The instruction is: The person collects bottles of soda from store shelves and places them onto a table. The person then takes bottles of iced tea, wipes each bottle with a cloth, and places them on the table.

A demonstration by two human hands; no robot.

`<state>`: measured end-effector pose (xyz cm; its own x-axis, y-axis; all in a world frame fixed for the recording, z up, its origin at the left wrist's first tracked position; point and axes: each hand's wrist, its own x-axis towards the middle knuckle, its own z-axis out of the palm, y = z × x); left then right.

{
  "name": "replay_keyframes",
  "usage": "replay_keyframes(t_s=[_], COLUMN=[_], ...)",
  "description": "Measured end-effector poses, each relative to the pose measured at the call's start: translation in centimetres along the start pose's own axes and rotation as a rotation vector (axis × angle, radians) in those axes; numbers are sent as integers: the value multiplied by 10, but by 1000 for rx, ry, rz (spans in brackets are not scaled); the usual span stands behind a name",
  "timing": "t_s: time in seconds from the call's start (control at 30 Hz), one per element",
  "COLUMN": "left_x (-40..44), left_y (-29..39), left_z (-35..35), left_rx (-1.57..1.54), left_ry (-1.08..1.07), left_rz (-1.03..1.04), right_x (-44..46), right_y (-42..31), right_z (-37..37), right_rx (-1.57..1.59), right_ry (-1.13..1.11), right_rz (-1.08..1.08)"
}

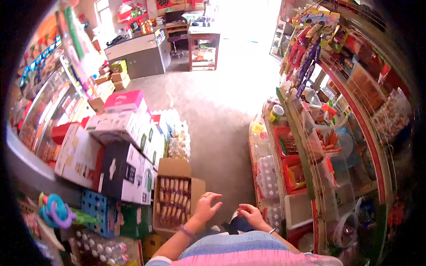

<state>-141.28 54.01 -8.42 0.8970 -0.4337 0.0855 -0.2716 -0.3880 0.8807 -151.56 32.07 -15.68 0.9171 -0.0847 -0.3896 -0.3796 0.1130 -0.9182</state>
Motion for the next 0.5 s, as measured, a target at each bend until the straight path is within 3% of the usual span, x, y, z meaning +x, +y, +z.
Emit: replay_keyframes(t_s=[0.13, 0.2, 0.4, 0.5], left_x=[88, 131, 276, 356], left_y=[-25, -25, -58, -47], left_z=[22, 23, 4, -27], left_rx=[-655, -746, -656, -586], left_ry=[-144, -102, -67, -9], left_rz=[-296, -351, -555, -467], right_x=[79, 125, 288, 362], right_y=[-52, -84, -167, -228], right_z=[-8, -14, -58, -67], right_rx=[366, 406, 426, 379], right_ry=[-59, -83, -82, -86], right_rz=[163, 175, 93, 58])
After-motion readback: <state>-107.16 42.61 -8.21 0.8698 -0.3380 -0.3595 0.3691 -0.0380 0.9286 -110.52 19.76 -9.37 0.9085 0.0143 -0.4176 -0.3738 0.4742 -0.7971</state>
